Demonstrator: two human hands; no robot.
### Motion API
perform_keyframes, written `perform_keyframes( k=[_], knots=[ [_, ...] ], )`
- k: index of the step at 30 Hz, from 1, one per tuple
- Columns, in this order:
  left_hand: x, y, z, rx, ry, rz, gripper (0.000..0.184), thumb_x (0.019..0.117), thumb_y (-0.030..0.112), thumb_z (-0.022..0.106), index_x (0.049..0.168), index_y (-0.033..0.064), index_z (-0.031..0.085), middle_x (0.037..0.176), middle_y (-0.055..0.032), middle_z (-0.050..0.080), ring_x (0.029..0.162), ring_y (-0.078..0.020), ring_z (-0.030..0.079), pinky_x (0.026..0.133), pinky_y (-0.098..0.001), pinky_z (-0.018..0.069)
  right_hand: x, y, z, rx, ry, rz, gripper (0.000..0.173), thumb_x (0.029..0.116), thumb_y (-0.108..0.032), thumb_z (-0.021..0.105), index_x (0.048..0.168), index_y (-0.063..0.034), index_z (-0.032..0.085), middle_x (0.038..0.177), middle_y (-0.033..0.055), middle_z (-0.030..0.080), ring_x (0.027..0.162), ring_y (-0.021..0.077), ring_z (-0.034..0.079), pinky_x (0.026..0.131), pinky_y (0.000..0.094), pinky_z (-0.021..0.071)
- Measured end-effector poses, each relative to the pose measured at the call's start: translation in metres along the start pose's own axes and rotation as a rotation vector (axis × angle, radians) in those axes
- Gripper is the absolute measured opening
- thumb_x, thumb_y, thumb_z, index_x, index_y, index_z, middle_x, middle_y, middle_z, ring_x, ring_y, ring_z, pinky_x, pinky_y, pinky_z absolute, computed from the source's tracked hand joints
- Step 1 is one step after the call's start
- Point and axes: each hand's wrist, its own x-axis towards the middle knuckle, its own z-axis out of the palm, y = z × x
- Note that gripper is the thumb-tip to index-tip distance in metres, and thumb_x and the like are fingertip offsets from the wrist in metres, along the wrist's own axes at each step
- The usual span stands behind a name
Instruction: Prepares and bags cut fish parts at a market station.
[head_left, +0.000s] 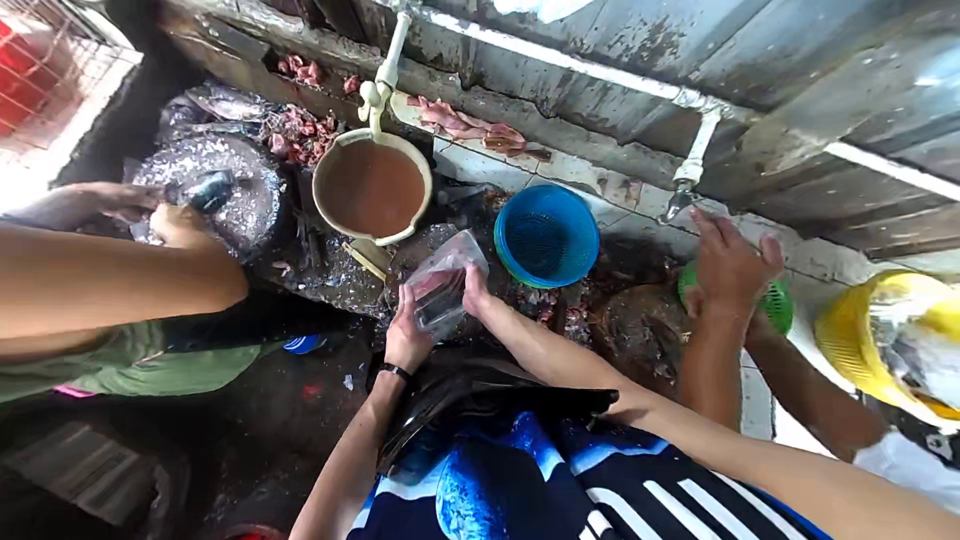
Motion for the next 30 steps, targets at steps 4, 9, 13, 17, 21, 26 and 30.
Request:
perform_keyframes(
  k=[4,9,13,17,21,26,30],
  knots=[
    [0.004,-0.007,-0.008,0.032,-0.066,-0.057,0.094,0.0789,0.016,0.077,0.16,0.0043,0.031,0.151,-0.0179,0.054,0.132,-0.0306,0.06,0.112,-0.0497,0.0475,-0.018,-0.018,-0.012,-0.136,-0.111,-0.078,0.036,0.1067,-0.024,0.054,0.132,0.0006,0.06,0.121,0.0183,0.069,0.107,0.0261,0.069,0.093,0.0443,0.058],
    [0.001,-0.013,-0.031,0.191,-0.204,-0.15,0.055,0.0909,0.018,0.062,0.146,0.0188,0.057,0.115,-0.0168,0.073,0.107,-0.0377,0.07,0.094,-0.0623,0.0534,-0.038,-0.065,-0.034,-0.327,-0.265,0.16,0.079,0.1069,-0.065,0.023,0.111,-0.0023,0.071,0.08,0.0105,0.075,0.054,0.0166,0.064,0.049,0.0294,0.0497],
    [0.002,-0.022,-0.039,0.171,-0.236,-0.088,0.032,0.0947,0.017,0.057,0.122,0.0175,0.073,0.102,-0.0134,0.075,0.094,-0.0319,0.072,0.087,-0.0587,0.0556,-0.035,-0.084,-0.041,-0.787,-0.02,0.04,0.078,0.1058,-0.067,0.024,0.089,-0.0064,0.071,0.072,0.0079,0.07,0.058,0.0189,0.066,0.055,0.0374,0.0557],
    [0.012,-0.029,-0.034,-0.244,-0.145,-0.219,0.042,0.0935,0.01,0.06,0.135,0.003,0.058,0.092,-0.0137,0.072,0.074,-0.0236,0.072,0.072,-0.0462,0.0621,-0.029,-0.081,-0.047,-0.965,0.292,-0.34,0.056,0.0959,-0.058,0.061,0.084,-0.0049,0.069,0.081,0.0181,0.068,0.078,0.0373,0.07,0.065,0.0604,0.0548],
    [0.025,-0.019,-0.033,-1.078,0.074,-0.561,0.06,0.0881,-0.013,0.048,0.146,-0.0014,0.037,0.11,-0.0242,0.063,0.084,-0.0282,0.067,0.071,-0.045,0.06,-0.009,-0.067,-0.057,-0.648,0.309,-0.902,0.042,0.0916,-0.025,0.078,0.124,-0.0038,0.062,0.13,0.0177,0.06,0.119,0.0309,0.062,0.097,0.0482,0.0562],
    [0.055,-0.001,-0.064,-1.322,0.105,-0.497,0.025,0.1005,0.005,0.041,0.125,0.0004,0.044,0.097,-0.0123,0.063,0.08,-0.0208,0.067,0.072,-0.0403,0.0601,-0.026,-0.066,-0.049,-0.502,-0.092,-0.907,0.022,0.0979,-0.006,0.052,0.113,-0.0023,0.068,0.097,0.0101,0.071,0.082,0.0172,0.069,0.075,0.04,0.0616],
    [0.062,0.01,-0.097,-0.059,-0.064,-0.078,0.066,0.0955,0.039,0.07,0.148,0.0071,0.046,0.12,-0.0205,0.068,0.097,-0.0321,0.071,0.086,-0.052,0.0582,-0.039,-0.068,-0.055,-0.309,-0.203,-0.763,0.031,0.0846,-0.003,0.06,0.114,-0.0049,0.068,0.071,0.0049,0.059,0.057,0.0154,0.053,0.053,0.0351,0.0492]
  ],
)
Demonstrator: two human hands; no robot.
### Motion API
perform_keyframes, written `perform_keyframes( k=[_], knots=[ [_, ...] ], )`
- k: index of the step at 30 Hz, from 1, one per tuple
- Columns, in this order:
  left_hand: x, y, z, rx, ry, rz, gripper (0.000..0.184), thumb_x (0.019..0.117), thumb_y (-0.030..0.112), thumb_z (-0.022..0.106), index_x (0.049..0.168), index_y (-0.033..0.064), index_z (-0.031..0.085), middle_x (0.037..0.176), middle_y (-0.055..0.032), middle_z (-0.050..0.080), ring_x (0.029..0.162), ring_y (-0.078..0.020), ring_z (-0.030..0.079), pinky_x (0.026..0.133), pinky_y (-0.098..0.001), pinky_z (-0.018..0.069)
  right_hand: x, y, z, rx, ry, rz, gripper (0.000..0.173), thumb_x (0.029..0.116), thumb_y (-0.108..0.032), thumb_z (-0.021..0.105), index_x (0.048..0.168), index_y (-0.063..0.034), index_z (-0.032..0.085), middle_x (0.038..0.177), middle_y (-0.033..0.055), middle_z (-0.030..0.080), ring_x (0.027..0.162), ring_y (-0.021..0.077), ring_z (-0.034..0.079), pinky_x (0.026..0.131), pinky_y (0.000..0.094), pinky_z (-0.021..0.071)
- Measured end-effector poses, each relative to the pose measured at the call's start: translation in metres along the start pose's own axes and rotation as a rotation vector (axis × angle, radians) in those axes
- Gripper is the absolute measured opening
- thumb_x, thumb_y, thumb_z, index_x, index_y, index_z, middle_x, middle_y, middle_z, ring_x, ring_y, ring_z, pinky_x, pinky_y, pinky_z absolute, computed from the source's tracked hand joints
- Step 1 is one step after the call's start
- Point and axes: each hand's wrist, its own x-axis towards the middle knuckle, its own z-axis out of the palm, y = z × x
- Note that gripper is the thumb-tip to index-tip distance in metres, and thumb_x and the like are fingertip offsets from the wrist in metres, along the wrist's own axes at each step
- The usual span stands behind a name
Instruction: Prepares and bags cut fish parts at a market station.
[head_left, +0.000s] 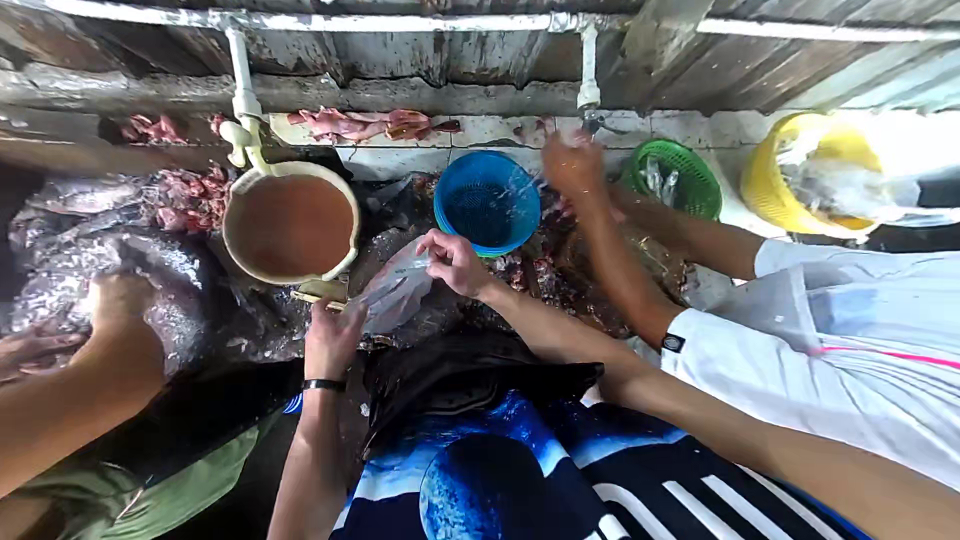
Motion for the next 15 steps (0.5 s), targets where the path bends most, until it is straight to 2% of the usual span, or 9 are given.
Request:
perform_keyframes(
  k=[2,3,4,6,8,9,11,13,15],
  knots=[
    [0.0,0.006,-0.002,0.464,-0.146,-0.006,0.095,0.0948,0.055,0.065,0.158,-0.0033,0.025,0.142,-0.0364,0.05,0.117,-0.0515,0.062,0.098,-0.0682,0.0497,0.011,0.049,0.004,0.17,0.005,-0.448,0.03,0.092,-0.007,0.061,0.118,0.007,0.064,0.073,0.0,0.064,0.057,0.0023,0.056,0.048,0.0195,0.0478],
    [0.001,0.008,-0.001,0.616,-0.255,-0.027,0.091,0.0981,0.059,0.057,0.152,-0.0094,0.033,0.138,-0.0391,0.052,0.119,-0.0536,0.061,0.099,-0.0703,0.0477,0.009,0.012,-0.001,0.078,-0.027,-0.123,0.03,0.0907,-0.007,0.063,0.12,-0.0017,0.066,0.073,0.0032,0.067,0.058,0.0096,0.06,0.055,0.029,0.054],
    [0.004,0.009,-0.002,0.72,-0.365,-0.032,0.08,0.1011,0.062,0.049,0.136,-0.0098,0.052,0.127,-0.0368,0.061,0.117,-0.0521,0.062,0.098,-0.0708,0.048,0.013,-0.014,-0.002,0.031,-0.04,0.081,0.032,0.09,-0.008,0.065,0.122,-0.0056,0.068,0.074,0.0069,0.069,0.059,0.0151,0.063,0.059,0.0357,0.0567],
    [0.022,0.007,-0.009,0.725,-0.564,-0.032,0.07,0.1046,0.062,0.04,0.117,-0.0011,0.069,0.115,-0.0282,0.069,0.113,-0.0455,0.066,0.096,-0.0694,0.0486,0.017,-0.027,0.002,-0.036,-0.001,0.147,0.033,0.0914,-0.012,0.069,0.124,-0.0069,0.068,0.069,0.009,0.067,0.054,0.0187,0.061,0.056,0.0398,0.0565],
    [0.045,0.003,-0.021,0.454,-0.561,-0.037,0.056,0.1068,0.05,0.046,0.114,0.0005,0.071,0.101,-0.0199,0.072,0.091,-0.0327,0.071,0.084,-0.057,0.0574,0.013,-0.025,0.001,-0.115,0.04,0.082,0.027,0.0945,-0.018,0.071,0.12,-0.0097,0.069,0.065,0.0062,0.062,0.049,0.017,0.055,0.049,0.0385,0.0522],
    [0.052,0.003,-0.027,0.242,-0.503,-0.067,0.047,0.1083,0.042,0.047,0.111,0.0007,0.069,0.088,-0.0136,0.069,0.075,-0.0237,0.067,0.072,-0.046,0.058,0.01,-0.027,0.001,-0.138,0.05,0.047,0.024,0.0945,-0.019,0.072,0.117,-0.0098,0.07,0.064,0.0051,0.061,0.048,0.0156,0.053,0.048,0.0373,0.051],
    [0.065,0.017,-0.031,-0.247,-0.329,-0.139,0.038,0.1105,0.031,0.042,0.086,0.0073,0.06,0.06,0.0007,0.052,0.049,-0.0102,0.049,0.049,-0.0289,0.0475,0.014,-0.055,-0.001,-0.165,0.02,-0.01,0.019,0.0923,-0.016,0.071,0.108,-0.0068,0.073,0.062,0.0038,0.06,0.049,0.0138,0.053,0.05,0.0364,0.0501],
    [0.067,0.046,-0.028,-0.65,-0.222,-0.182,0.038,0.1114,0.027,0.038,0.079,0.013,0.053,0.054,0.0058,0.046,0.046,-0.007,0.045,0.047,-0.0258,0.0463,0.01,-0.083,0.002,-0.141,-0.04,-0.047,0.016,0.0922,-0.016,0.073,0.105,-0.0062,0.074,0.062,0.0029,0.057,0.051,0.0126,0.051,0.052,0.0341,0.0478],
    [0.062,0.076,-0.012,-0.842,-0.241,-0.142,0.032,0.1101,0.021,0.034,0.087,0.0144,0.055,0.06,0.0069,0.051,0.052,-0.0055,0.05,0.052,-0.0243,0.0479,0.007,-0.101,0.007,-0.077,-0.064,-0.095,0.015,0.0905,-0.015,0.075,0.102,-0.0057,0.074,0.061,0.0022,0.057,0.049,0.0104,0.05,0.049,0.0305,0.0469]
  ],
)
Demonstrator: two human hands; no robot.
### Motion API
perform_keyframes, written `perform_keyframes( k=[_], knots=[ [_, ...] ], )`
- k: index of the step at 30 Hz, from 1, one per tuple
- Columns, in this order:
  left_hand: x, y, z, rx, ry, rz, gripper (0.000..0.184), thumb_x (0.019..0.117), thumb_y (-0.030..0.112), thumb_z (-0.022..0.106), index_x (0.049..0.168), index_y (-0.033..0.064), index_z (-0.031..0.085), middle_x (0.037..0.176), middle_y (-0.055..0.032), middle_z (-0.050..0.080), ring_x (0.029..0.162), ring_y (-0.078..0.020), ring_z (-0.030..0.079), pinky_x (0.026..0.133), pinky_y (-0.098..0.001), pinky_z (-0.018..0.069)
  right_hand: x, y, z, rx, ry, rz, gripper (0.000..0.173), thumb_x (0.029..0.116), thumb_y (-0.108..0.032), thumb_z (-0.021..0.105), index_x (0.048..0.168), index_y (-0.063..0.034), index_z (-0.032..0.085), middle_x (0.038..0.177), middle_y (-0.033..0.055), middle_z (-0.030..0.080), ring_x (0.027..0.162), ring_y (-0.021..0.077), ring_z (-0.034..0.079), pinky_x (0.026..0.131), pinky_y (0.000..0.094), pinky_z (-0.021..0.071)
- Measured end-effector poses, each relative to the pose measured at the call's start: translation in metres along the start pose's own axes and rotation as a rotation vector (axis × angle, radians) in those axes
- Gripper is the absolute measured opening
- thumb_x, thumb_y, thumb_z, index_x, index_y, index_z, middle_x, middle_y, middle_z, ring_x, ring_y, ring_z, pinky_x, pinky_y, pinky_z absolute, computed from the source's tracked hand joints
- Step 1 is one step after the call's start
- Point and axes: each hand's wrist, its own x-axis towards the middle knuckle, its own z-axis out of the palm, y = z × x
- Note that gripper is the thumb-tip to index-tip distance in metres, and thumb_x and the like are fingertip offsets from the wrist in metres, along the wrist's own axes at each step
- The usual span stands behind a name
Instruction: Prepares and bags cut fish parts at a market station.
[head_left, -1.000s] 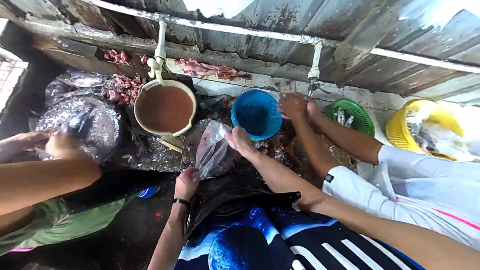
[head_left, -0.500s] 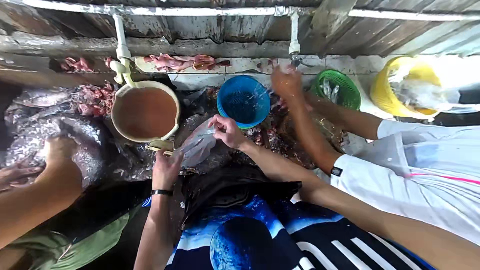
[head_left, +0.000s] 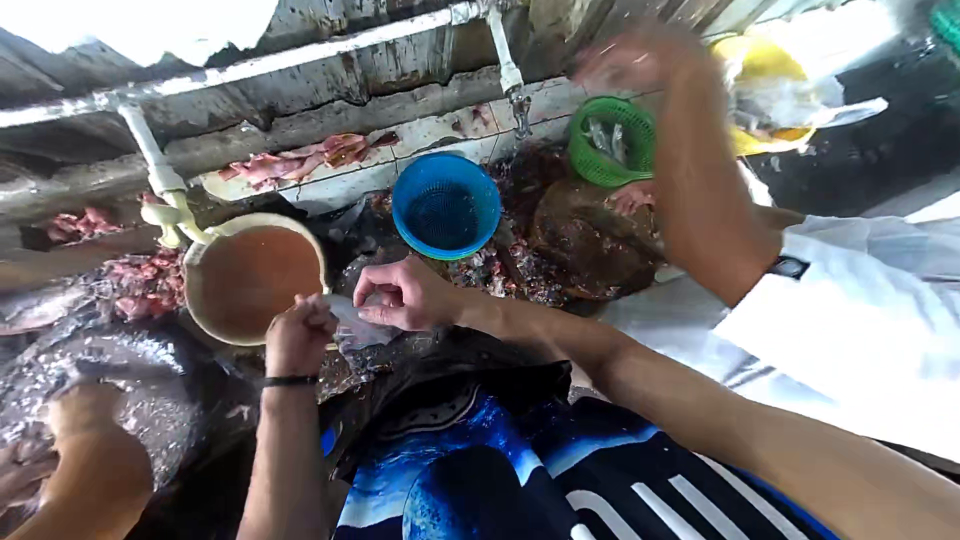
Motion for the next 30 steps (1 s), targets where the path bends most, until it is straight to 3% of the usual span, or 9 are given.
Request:
perform_keyframes(
  k=[4,8,10,14,18,23,25,27,30],
  knots=[
    [-0.006,-0.019,0.065,0.012,-0.217,0.078,0.027,0.1079,0.018,0.039,0.104,0.01,0.064,0.083,-0.002,0.07,0.072,-0.0126,0.067,0.064,-0.032,0.0589,0.012,-0.006,-0.01,0.16,0.047,0.013,0.017,0.0936,-0.01,0.072,0.107,-0.0004,0.071,0.06,0.0034,0.054,0.049,0.0119,0.047,0.049,0.0307,0.0452],
    [-0.004,-0.072,0.083,0.327,-0.451,0.208,0.027,0.1067,0.018,0.041,0.109,0.0059,0.065,0.076,0.0014,0.063,0.065,-0.0082,0.059,0.062,-0.03,0.0538,0.019,0.022,-0.038,0.17,0.161,0.151,0.018,0.0997,-0.016,0.066,0.111,-0.0012,0.068,0.067,0.0086,0.065,0.048,0.0149,0.056,0.046,0.0333,0.052],
    [0.003,-0.084,0.082,0.61,-0.546,0.36,0.035,0.1095,0.026,0.039,0.104,0.0036,0.064,0.077,-0.0009,0.063,0.067,-0.011,0.06,0.066,-0.0339,0.0549,0.015,0.055,-0.047,0.152,0.208,0.277,0.021,0.1016,-0.02,0.063,0.11,-0.0024,0.069,0.073,0.0108,0.067,0.051,0.0176,0.058,0.049,0.0368,0.0537],
    [0.006,-0.089,0.083,1.136,-0.541,0.337,0.041,0.1083,0.035,0.04,0.108,0.0077,0.07,0.087,-0.0051,0.071,0.085,-0.0204,0.07,0.085,-0.0488,0.057,-0.021,0.109,-0.042,0.074,0.24,0.484,0.027,0.1054,-0.029,0.057,0.116,-0.0061,0.069,0.082,0.011,0.07,0.068,0.0215,0.067,0.067,0.0436,0.0588],
    [0.005,-0.091,0.076,1.121,-0.552,0.341,0.034,0.106,0.034,0.051,0.11,0.0051,0.068,0.089,-0.0098,0.07,0.084,-0.0225,0.069,0.083,-0.0485,0.0565,-0.051,0.132,-0.028,0.055,0.209,0.466,0.029,0.1066,-0.027,0.056,0.125,-0.0079,0.067,0.11,0.0086,0.075,0.1,0.0177,0.072,0.094,0.0425,0.059],
    [0.023,-0.074,0.023,0.956,-0.097,0.456,0.041,0.0982,0.033,0.069,0.127,0.0039,0.065,0.11,-0.0132,0.073,0.095,-0.0232,0.072,0.088,-0.0489,0.061,-0.082,0.152,-0.013,-0.117,0.195,0.243,0.047,0.0982,-0.036,0.067,0.139,-0.0127,0.062,0.137,0.0044,0.065,0.128,0.017,0.06,0.111,0.0429,0.0501],
    [0.036,-0.065,-0.009,0.852,0.119,0.5,0.047,0.0958,0.03,0.072,0.131,0.0018,0.06,0.114,-0.0161,0.071,0.095,-0.0241,0.072,0.085,-0.0469,0.0624,-0.088,0.158,-0.005,-0.259,0.174,0.21,0.071,0.0884,-0.052,0.075,0.147,-0.0162,0.056,0.144,0.0034,0.06,0.135,0.0188,0.054,0.115,0.0443,0.0458],
    [0.044,-0.061,-0.036,0.833,0.297,0.541,0.054,0.0946,0.029,0.073,0.137,0.0012,0.055,0.126,-0.02,0.065,0.105,-0.0275,0.07,0.09,-0.0466,0.0606,-0.092,0.156,0.007,-0.376,0.127,0.226,0.096,0.074,-0.065,0.082,0.152,-0.0186,0.05,0.152,0.0046,0.053,0.143,0.0229,0.046,0.119,0.0497,0.0398],
    [0.052,-0.061,-0.051,0.903,0.332,0.604,0.055,0.0963,0.031,0.071,0.139,0.0021,0.054,0.138,-0.0228,0.056,0.119,-0.0315,0.062,0.097,-0.0466,0.0552,-0.089,0.154,0.018,-0.501,-0.005,0.322,0.106,0.0659,-0.063,0.089,0.156,-0.0306,0.043,0.161,0.0025,0.04,0.146,0.0278,0.039,0.115,0.0582,0.0391]
  ],
)
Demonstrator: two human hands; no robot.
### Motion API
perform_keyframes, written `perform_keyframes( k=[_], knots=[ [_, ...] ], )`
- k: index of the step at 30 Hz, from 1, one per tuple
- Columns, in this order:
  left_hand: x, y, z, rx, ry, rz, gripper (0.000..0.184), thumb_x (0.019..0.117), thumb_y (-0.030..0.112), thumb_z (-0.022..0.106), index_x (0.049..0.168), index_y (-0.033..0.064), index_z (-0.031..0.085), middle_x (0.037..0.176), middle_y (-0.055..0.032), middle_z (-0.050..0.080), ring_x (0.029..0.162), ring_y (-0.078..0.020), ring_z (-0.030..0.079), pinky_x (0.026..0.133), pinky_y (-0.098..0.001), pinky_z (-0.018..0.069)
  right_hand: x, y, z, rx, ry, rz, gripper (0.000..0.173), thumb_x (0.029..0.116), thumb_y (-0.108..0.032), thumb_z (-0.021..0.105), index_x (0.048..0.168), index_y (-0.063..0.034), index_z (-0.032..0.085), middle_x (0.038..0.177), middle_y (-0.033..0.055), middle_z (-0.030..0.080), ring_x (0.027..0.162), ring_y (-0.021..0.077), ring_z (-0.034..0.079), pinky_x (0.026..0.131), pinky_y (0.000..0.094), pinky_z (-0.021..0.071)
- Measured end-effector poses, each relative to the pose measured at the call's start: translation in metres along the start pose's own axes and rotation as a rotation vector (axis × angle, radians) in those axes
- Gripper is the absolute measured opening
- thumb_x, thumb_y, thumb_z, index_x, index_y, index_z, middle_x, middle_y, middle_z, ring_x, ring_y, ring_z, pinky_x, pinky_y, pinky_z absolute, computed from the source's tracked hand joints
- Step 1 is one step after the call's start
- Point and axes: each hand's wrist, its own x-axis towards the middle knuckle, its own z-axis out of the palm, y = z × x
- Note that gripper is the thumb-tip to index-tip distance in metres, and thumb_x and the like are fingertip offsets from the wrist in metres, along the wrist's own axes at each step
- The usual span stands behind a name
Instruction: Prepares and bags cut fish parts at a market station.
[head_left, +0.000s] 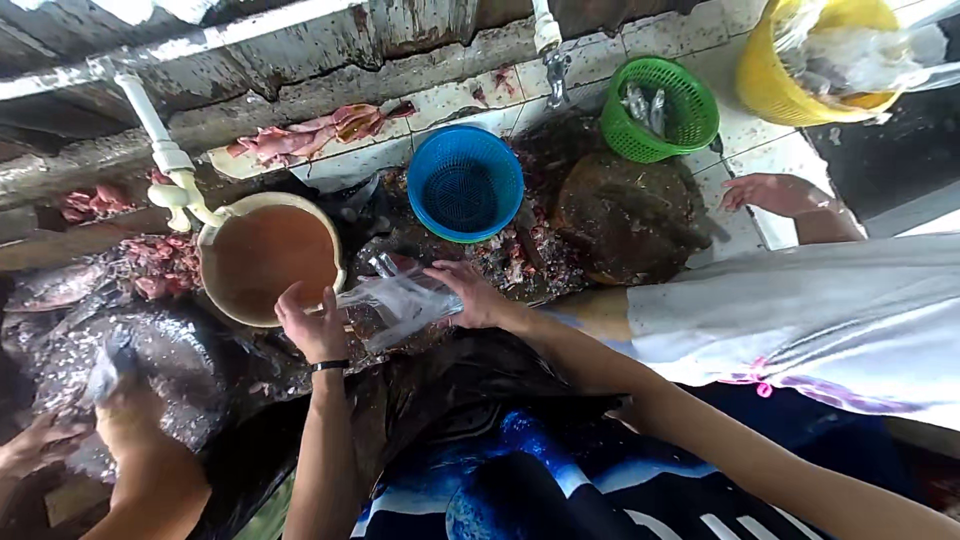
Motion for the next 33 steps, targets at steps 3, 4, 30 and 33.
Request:
perform_keyframes(
  k=[3,4,30,33],
  knots=[
    [-0.002,0.003,0.016,-0.003,-0.257,-0.024,0.058,0.0994,0.034,0.067,0.144,0.0003,0.05,0.138,-0.0241,0.059,0.119,-0.0346,0.064,0.099,-0.0526,0.0552,0.005,0.0,0.011,-0.037,-0.039,0.106,0.114,0.0665,-0.058,0.091,0.161,-0.0293,0.033,0.164,0.0057,0.035,0.147,0.0334,0.036,0.113,0.0617,0.0387],
    [-0.007,-0.001,0.027,-0.017,-0.337,-0.073,0.066,0.0982,0.037,0.068,0.147,-0.0008,0.045,0.139,-0.0257,0.058,0.12,-0.0367,0.063,0.101,-0.0544,0.0535,0.006,0.001,0.016,-0.035,-0.053,0.169,0.118,0.0683,-0.055,0.091,0.163,-0.0259,0.027,0.164,0.0085,0.036,0.148,0.0354,0.036,0.113,0.063,0.0384],
    [-0.04,0.095,-0.01,-1.022,-0.794,0.213,0.011,0.0973,0.028,0.07,0.098,0.0199,0.077,0.088,0.0076,0.075,0.079,-0.0035,0.069,0.075,-0.0254,0.0591,-0.019,-0.099,-0.141,0.528,0.641,-0.388,0.017,0.0906,-0.006,0.056,0.093,0.005,0.069,0.077,0.0065,0.068,0.067,0.007,0.063,0.06,0.0261,0.056],
    [-0.028,0.118,0.0,-0.751,-0.524,0.284,0.035,0.0956,0.017,0.07,0.125,0.0001,0.061,0.106,-0.0017,0.072,0.094,-0.0108,0.071,0.083,-0.032,0.062,-0.002,-0.09,-0.135,0.483,0.744,-0.324,0.017,0.0885,-0.003,0.063,0.101,0.0058,0.07,0.092,0.0113,0.071,0.082,0.0146,0.069,0.074,0.0336,0.062]
  ],
)
